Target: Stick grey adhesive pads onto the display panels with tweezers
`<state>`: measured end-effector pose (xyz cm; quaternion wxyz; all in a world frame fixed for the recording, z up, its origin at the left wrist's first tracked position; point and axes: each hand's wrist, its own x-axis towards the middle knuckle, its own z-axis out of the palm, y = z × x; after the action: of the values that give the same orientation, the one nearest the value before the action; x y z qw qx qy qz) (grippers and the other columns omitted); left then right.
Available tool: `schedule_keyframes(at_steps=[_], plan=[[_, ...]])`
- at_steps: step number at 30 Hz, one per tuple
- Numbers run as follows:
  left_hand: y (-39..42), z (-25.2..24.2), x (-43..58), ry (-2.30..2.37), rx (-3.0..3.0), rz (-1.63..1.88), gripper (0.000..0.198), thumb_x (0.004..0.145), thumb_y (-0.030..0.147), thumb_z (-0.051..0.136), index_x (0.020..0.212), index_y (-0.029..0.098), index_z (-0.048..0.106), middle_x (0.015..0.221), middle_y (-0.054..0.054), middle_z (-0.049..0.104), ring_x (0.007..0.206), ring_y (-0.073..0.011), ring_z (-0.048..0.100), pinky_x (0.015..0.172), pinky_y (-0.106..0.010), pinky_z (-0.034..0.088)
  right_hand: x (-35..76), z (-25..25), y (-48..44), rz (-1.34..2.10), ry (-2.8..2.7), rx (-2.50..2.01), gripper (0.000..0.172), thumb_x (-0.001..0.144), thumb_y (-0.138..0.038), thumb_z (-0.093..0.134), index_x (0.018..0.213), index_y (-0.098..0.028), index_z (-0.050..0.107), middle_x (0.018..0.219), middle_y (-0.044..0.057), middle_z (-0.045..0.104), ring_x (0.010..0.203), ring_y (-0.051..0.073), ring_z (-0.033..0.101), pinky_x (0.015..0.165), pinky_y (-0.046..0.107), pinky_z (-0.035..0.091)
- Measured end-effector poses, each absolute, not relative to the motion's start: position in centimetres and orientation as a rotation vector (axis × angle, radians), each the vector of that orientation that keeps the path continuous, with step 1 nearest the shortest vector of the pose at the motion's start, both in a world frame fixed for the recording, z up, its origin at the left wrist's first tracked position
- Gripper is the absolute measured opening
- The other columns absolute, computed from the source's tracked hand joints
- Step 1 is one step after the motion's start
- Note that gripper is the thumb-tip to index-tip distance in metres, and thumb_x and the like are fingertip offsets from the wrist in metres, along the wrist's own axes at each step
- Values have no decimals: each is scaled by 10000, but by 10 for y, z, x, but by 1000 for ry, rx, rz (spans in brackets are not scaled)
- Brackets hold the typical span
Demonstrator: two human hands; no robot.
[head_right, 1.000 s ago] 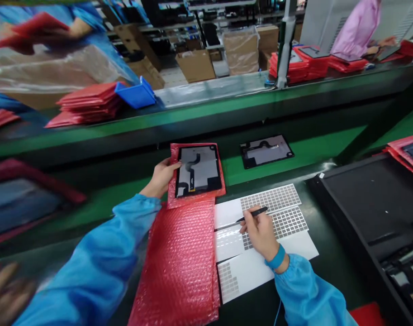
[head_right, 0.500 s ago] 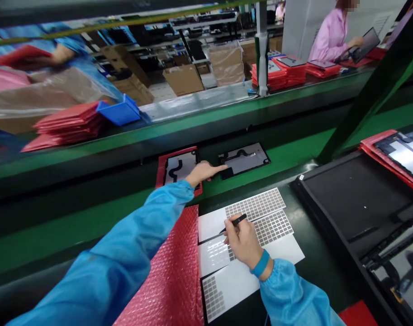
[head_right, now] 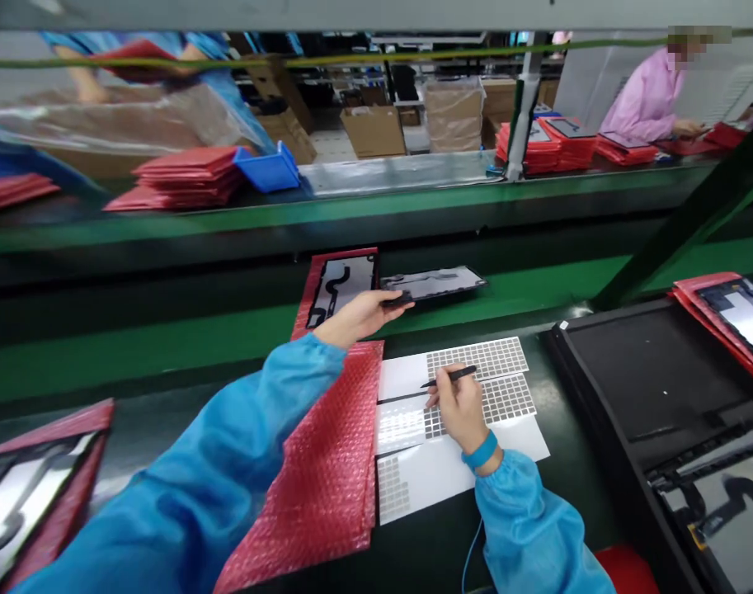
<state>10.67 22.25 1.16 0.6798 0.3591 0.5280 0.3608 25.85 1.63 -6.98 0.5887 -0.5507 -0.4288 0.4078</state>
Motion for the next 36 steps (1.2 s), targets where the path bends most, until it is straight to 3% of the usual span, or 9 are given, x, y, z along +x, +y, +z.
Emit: schedule_keyframes(at_steps=[8, 13, 16, 20, 22, 25, 28, 31, 36], plan=[[9, 12, 15, 1174, 309, 1083, 252, 809, -17, 743, 995, 153, 758, 997, -44, 814, 779, -136, 761, 652, -205, 635, 273, -58, 18, 950, -975, -1324, 382, 1023, -581, 626, 1043, -200, 613, 703, 42, 778, 629, 214, 788, 603, 313, 646], [-59, -7, 14, 1254, -67, 1131, 393, 810, -45, 743, 1134, 177, 749, 1023, -38, 816, 914, -161, 785, 821, -253, 657, 283, -61, 27, 1022, -1062, -1418, 417, 1011, -609, 628, 1069, -198, 595, 758, 58, 788, 670, 209, 785, 591, 302, 642], [-76, -17, 6, 1158, -21, 951, 280, 879, 155, 793, 1154, 177, 748, 1164, -77, 803, 1069, -202, 776, 940, -287, 630, 286, -61, 29, 1038, -1120, -1465, 419, 1003, -614, 632, 1053, -199, 594, 771, 55, 784, 622, 196, 765, 533, 280, 612], [-98, -20, -14, 886, 168, 428, 567, 920, 670, 662, 1027, 121, 755, 945, -147, 811, 775, -226, 795, 625, -258, 592, 291, -56, 25, 1075, -1189, -1504, 413, 999, -617, 636, 1018, -207, 595, 770, 47, 778, 562, 183, 743, 482, 268, 586], [-98, -12, -20, 838, 438, 306, 604, 930, 726, 600, 1019, 147, 748, 870, -125, 803, 696, -209, 772, 572, -254, 555, 293, -53, 22, 1122, -1237, -1524, 411, 994, -615, 648, 1008, -207, 595, 750, 40, 772, 551, 185, 744, 484, 269, 593], [-76, 3, -15, 870, 1169, 292, 415, 1026, 547, 564, 1188, 211, 746, 1115, -107, 809, 1012, -227, 776, 898, -332, 609, 294, -52, 19, 1178, -1287, -1559, 427, 983, -627, 659, 982, -204, 598, 690, 31, 755, 534, 193, 748, 487, 271, 599], [-41, 1, 5, 789, 1936, 349, 414, 1049, 384, 538, 1394, 199, 670, 1476, -124, 666, 1438, -301, 569, 1241, -461, 418, 293, -52, 19, 1196, -1310, -1590, 432, 982, -630, 658, 964, -202, 600, 664, 28, 749, 530, 194, 748, 492, 266, 599], [-15, -21, 29, 772, 2405, 324, 590, 996, 399, 632, 1499, 97, 565, 1648, -216, 460, 1562, -404, 389, 1285, -568, 320, 291, -51, 19, 1184, -1343, -1602, 407, 993, -602, 662, 964, -201, 601, 673, 27, 753, 535, 187, 745, 512, 268, 609], [-8, -49, 42, 828, 2618, 250, 744, 942, 426, 722, 1537, 35, 503, 1675, -280, 377, 1554, -450, 381, 1253, -606, 322, 291, -46, 18, 1204, -1384, -1625, 402, 1009, -592, 646, 974, -192, 618, 651, 28, 752, 550, 198, 753, 538, 287, 623]])
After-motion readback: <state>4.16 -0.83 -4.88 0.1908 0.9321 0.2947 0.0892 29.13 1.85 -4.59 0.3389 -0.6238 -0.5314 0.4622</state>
